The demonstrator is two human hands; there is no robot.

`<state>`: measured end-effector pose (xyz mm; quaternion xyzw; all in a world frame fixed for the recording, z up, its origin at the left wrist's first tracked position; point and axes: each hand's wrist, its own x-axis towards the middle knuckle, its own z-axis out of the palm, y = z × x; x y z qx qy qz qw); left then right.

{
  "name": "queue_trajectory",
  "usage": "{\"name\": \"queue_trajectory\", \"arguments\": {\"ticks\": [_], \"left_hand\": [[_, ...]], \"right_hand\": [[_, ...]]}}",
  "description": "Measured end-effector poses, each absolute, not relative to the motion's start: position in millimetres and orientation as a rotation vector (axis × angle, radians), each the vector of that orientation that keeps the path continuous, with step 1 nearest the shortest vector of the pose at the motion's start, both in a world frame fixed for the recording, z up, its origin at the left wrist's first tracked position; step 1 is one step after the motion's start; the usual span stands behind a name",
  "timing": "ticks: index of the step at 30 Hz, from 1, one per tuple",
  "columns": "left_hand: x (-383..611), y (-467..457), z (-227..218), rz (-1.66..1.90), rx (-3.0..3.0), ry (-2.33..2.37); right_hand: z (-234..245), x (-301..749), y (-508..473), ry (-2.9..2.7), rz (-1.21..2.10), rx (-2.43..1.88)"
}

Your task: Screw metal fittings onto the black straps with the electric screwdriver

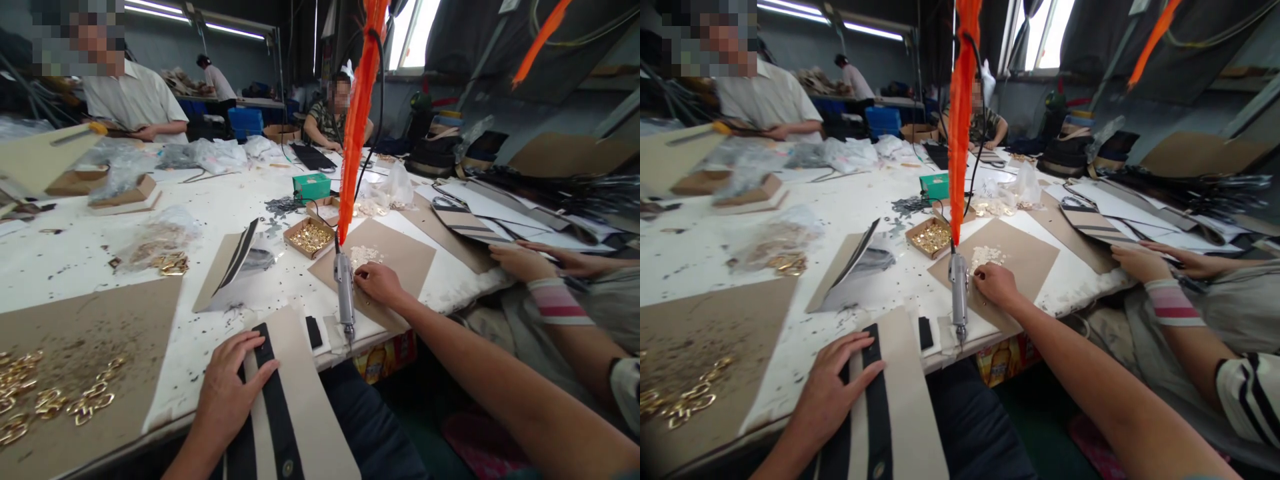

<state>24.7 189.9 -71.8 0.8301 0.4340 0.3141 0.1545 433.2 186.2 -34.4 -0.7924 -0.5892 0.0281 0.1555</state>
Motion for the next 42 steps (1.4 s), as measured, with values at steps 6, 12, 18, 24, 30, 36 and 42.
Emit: {"name": "queue_trajectory", "arguments": {"ticks": [6,12,18,24,30,36,42], "left_hand": [[24.7,188.6,-71.0,0.907,2.387,1.235],[25.6,184.2,-67.4,0.909,2.32,1.252],[28.2,170.0,-56.0,0.846,2.197,1.307],[25.8,163.2,-56.9,0.854,2.155,1.322],[25.0,161.1,-56.2,0.848,2.151,1.33],[24.2,160.9,-53.4,0.824,2.13,1.337],[24.1,161.5,-53.8,0.817,2.114,1.321]], "right_hand": [[-30.3,434.5,193.3,-1.654,0.238,-2.355],[-18.7,439.2,205.9,-1.672,0.465,-2.473],[-12.4,421.4,207.9,-1.801,0.273,-2.619],[16.3,403.0,165.3,-1.687,0.205,-2.465],[42.4,288.6,130.7,-1.839,0.72,-1.75],[3.5,208.4,167.4,-2.011,0.955,-1.723],[-10.9,205.4,178.8,-2.018,0.889,-1.9]]}}
